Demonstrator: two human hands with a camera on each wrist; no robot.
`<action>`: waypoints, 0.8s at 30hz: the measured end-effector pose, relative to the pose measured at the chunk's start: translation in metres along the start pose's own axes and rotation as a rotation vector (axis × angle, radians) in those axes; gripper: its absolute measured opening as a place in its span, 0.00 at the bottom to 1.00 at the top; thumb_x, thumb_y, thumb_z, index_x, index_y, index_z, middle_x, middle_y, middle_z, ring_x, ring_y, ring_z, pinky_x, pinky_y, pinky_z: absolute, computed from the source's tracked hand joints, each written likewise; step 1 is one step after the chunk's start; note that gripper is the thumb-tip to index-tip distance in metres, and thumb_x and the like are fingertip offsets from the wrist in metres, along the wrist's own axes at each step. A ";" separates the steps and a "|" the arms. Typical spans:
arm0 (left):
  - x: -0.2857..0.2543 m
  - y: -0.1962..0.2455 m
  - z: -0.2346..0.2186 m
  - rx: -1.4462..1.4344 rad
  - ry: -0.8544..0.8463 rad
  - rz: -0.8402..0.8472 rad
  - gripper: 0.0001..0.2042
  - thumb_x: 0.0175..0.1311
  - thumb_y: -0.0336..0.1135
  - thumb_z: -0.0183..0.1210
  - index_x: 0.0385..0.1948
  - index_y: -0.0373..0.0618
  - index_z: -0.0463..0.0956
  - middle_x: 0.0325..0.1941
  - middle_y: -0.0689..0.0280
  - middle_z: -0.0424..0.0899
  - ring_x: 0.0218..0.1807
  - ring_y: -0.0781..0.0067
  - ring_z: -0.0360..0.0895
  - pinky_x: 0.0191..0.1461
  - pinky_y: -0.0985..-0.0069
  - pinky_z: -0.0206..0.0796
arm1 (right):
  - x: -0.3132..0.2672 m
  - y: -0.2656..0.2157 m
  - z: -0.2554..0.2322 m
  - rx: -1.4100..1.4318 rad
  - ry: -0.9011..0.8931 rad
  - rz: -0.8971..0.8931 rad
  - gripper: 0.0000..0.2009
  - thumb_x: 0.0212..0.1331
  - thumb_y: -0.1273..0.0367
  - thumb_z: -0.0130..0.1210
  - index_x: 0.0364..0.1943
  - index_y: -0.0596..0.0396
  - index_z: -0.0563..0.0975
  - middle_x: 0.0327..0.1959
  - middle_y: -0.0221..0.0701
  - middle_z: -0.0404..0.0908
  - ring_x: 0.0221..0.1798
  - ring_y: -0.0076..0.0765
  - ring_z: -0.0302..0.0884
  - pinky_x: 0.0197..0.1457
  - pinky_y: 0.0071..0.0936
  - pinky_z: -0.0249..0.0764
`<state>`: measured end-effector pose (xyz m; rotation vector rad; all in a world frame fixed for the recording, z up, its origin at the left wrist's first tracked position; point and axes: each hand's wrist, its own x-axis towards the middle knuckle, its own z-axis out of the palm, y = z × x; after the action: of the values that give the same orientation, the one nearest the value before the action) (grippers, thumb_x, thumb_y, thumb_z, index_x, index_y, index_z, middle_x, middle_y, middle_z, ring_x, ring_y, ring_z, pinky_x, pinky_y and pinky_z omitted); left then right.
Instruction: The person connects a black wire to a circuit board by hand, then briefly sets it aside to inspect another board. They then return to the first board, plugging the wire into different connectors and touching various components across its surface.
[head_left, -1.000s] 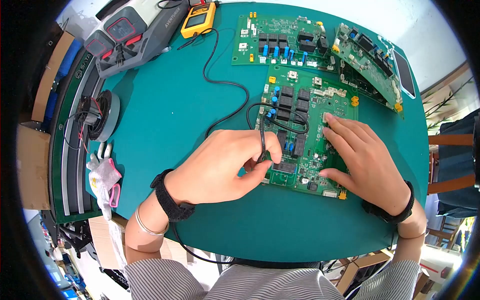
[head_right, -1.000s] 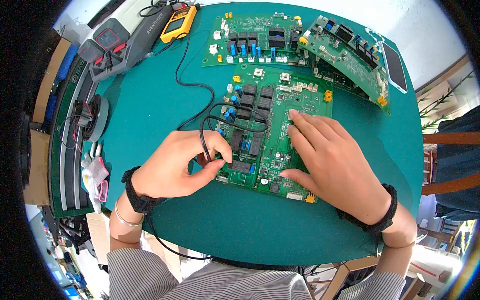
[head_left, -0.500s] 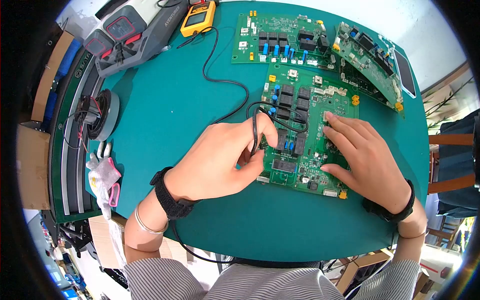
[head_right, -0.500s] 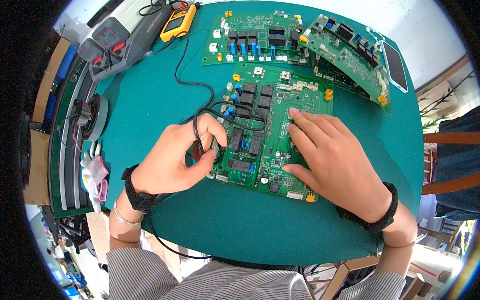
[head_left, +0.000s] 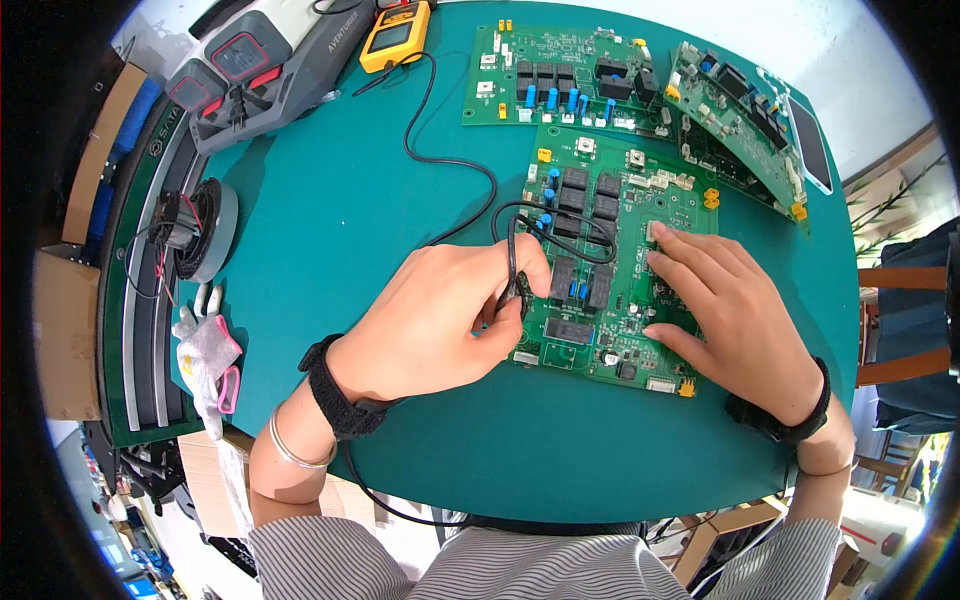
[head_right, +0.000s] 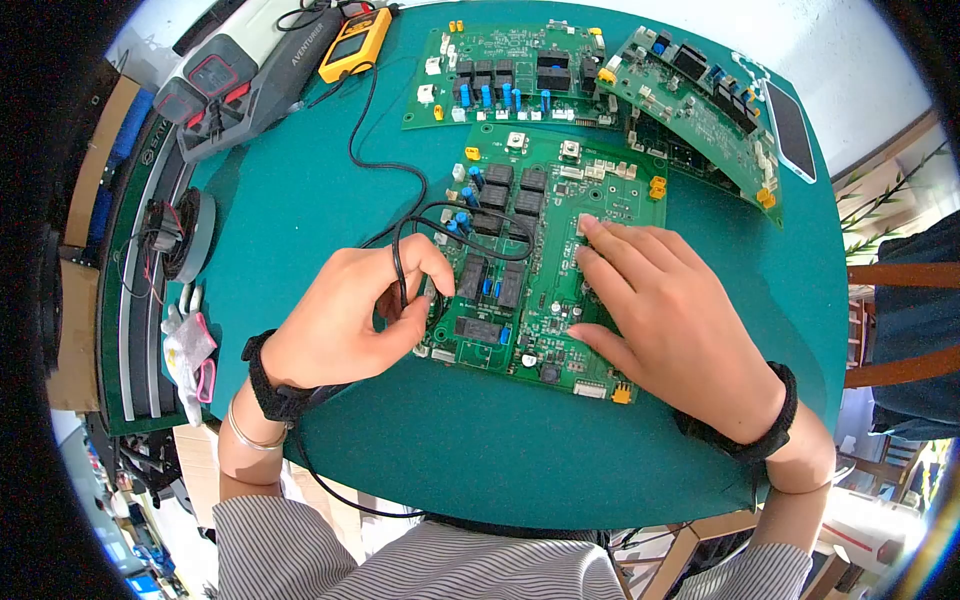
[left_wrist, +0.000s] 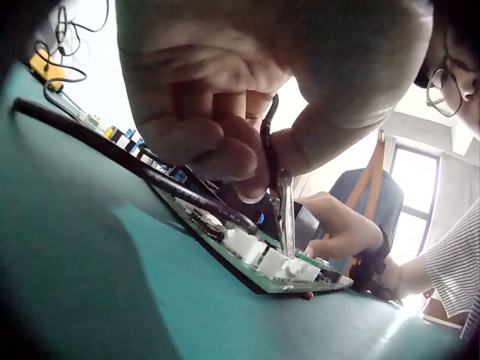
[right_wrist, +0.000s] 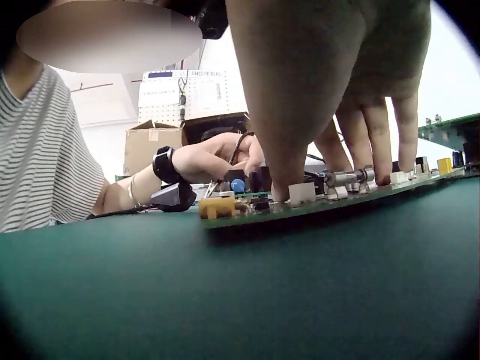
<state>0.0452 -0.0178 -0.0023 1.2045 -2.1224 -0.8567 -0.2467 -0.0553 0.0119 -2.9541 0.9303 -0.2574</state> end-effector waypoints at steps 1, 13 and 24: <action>0.000 0.000 0.000 0.015 -0.004 -0.001 0.12 0.59 0.18 0.58 0.42 0.45 0.75 0.20 0.71 0.65 0.20 0.76 0.72 0.26 0.76 0.62 | 0.000 0.000 0.000 0.000 0.000 0.000 0.27 0.58 0.60 0.68 0.56 0.65 0.77 0.66 0.46 0.76 0.66 0.50 0.75 0.70 0.42 0.71; -0.001 0.000 0.001 0.037 0.020 -0.006 0.10 0.59 0.19 0.59 0.40 0.45 0.76 0.19 0.71 0.66 0.18 0.78 0.71 0.24 0.76 0.59 | 0.000 0.001 0.000 0.005 0.002 0.000 0.26 0.58 0.62 0.68 0.55 0.65 0.77 0.66 0.46 0.77 0.65 0.50 0.75 0.70 0.43 0.71; 0.000 0.002 -0.001 0.041 0.065 -0.045 0.10 0.59 0.18 0.59 0.40 0.45 0.77 0.19 0.70 0.67 0.18 0.79 0.70 0.24 0.76 0.58 | 0.000 0.002 0.000 0.029 0.006 0.001 0.26 0.56 0.62 0.69 0.55 0.65 0.76 0.65 0.46 0.77 0.65 0.51 0.75 0.70 0.43 0.71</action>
<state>0.0446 -0.0176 -0.0005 1.2879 -2.0770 -0.7864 -0.2475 -0.0568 0.0117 -2.9287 0.9203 -0.2770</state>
